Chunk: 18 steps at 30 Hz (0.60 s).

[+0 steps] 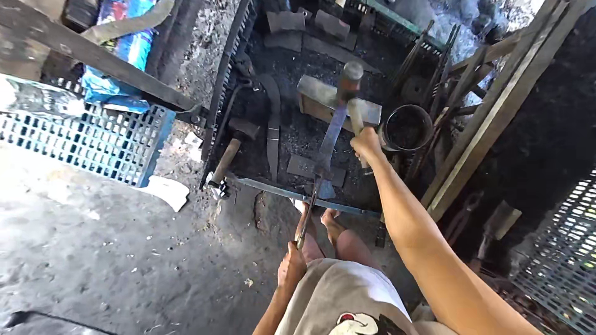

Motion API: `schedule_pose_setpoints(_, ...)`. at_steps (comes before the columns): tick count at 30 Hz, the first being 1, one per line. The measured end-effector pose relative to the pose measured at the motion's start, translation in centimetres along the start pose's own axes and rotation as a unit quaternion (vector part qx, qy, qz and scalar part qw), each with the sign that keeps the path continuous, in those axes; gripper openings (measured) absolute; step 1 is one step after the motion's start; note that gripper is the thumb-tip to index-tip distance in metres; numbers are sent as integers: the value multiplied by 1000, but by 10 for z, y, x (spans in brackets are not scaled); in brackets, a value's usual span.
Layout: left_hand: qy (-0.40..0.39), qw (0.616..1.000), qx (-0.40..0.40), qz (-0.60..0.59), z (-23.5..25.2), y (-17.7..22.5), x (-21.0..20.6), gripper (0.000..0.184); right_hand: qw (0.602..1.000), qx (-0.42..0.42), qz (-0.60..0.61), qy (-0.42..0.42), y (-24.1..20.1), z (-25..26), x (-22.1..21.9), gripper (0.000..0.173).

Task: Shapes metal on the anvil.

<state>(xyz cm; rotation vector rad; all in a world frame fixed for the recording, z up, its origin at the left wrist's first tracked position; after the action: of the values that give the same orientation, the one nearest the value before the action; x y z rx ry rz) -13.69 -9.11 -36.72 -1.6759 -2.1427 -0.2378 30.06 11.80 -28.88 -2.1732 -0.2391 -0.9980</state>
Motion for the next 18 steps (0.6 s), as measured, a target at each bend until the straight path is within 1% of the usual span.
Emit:
schedule_pose_setpoints(1, -6, 1000, 2, -1, -1, -1, 2, 58, 999, -14, 19, -23, 1, 1, -3, 35)
schedule_pose_setpoints(2, -7, 1000, 3, -8, 0, 0, 3, 60, 999, -4, 38, -18, -12, 2, 13, 36)
schedule_pose_setpoints(3, -10, 1000, 6, -10, -3, -3, 2, 60, 999, 17, 46, -1, -26, -1, 34, 38)
schedule_pose_setpoints(5, -14, 1000, 7, -5, -13, -11, 3, 56, 997, 39, 50, 39, -38, -18, 63, 40)
schedule_pose_setpoints(7, 2, 1000, -2, -7, -14, -8, 9, 50, 996, 45, 38, 66, -43, -17, 72, 40)
schedule_pose_setpoints(9, 18, 1000, -9, -7, -15, -7, 14, 48, 998, 31, 10, 49, -29, -9, 51, 39)
schedule_pose_setpoints(12, 17, 1000, -1, 6, -19, -11, 21, 49, 998, -25, -30, -53, 13, 8, -1, 40)
schedule_pose_setpoints(13, 19, 1000, -1, 7, -21, -12, 24, 49, 996, -37, -29, -74, 24, 10, -9, 39)
schedule_pose_setpoints(14, 24, 1000, -4, 9, -22, -13, 28, 50, 996, -46, -18, -77, 31, 8, -8, 39)
schedule_pose_setpoints(16, 28, 999, -15, 2, -23, -7, 38, 48, 996, -52, -12, -65, 37, 1, 6, 38)
schedule_pose_setpoints(18, -13, 999, -40, -21, -36, 13, 56, 47, 995, -71, -39, -64, 56, -10, 12, 39)
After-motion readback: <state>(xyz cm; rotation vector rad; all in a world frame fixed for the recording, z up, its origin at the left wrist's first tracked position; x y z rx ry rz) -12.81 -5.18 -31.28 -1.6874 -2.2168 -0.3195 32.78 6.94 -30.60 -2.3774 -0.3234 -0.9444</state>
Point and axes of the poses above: each hand's wrist, its own z-axis towards the middle knuckle, its own x-axis out of the back of the hand, y = z × x, the point moved 10 cm from there along z, towards the middle knuckle, and after that the axes turned 12 degrees about x, right-handed, at the moved point
